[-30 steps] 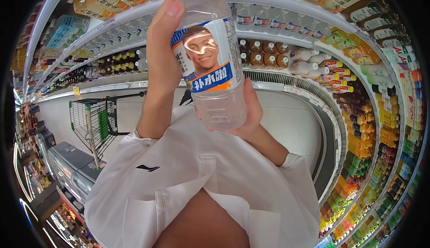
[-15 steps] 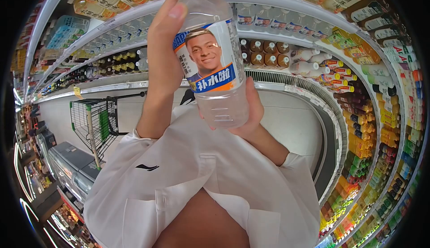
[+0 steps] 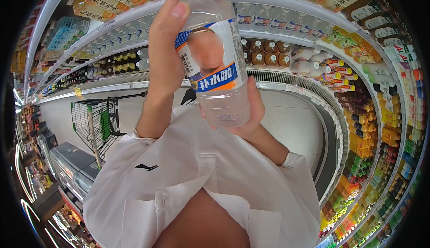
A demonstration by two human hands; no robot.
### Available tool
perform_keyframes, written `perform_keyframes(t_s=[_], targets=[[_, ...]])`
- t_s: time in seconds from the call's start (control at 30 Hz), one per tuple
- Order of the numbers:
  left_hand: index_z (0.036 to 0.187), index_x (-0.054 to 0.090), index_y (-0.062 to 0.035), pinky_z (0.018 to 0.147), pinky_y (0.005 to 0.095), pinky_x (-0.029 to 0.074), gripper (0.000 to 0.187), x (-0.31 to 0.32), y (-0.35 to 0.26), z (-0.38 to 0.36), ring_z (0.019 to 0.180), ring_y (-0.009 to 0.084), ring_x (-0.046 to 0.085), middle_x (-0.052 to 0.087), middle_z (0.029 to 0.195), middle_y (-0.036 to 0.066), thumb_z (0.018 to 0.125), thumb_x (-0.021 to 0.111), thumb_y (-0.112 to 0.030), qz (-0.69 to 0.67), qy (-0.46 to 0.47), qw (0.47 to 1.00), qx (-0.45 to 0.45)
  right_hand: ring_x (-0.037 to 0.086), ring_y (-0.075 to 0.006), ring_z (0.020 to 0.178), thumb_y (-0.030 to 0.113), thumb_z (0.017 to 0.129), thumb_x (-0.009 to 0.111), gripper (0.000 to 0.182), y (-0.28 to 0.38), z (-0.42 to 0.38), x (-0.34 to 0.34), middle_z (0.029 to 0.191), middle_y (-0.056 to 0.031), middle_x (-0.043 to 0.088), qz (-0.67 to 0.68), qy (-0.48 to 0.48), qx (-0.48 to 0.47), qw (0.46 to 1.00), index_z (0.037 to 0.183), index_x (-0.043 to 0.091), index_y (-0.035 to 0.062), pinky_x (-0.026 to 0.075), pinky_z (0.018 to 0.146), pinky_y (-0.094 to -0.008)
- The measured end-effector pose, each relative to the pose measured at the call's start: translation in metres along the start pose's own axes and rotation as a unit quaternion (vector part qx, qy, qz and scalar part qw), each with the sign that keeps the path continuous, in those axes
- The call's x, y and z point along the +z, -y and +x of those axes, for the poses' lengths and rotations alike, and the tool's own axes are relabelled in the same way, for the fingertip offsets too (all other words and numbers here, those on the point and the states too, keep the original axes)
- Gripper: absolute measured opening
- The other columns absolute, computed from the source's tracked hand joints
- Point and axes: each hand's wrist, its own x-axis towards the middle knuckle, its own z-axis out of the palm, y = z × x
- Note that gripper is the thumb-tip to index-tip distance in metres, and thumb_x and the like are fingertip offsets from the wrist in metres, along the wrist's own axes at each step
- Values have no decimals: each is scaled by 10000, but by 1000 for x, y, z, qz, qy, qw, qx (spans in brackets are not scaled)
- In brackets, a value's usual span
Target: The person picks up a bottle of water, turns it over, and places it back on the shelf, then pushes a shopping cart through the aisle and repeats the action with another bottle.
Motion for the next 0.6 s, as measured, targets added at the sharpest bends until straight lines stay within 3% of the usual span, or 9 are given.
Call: perform_keyframes(t_s=[0.6], targets=[[1002, 485, 86, 694, 285, 426, 467, 0, 5, 0, 759, 126, 456, 548, 764, 85, 962, 515, -379, 10, -24, 1000, -12, 661, -267, 741, 717, 932, 239, 827, -2, 2, -1, 957, -222, 644, 3, -5, -11, 1000, 1301, 482, 19, 495, 464, -354]])
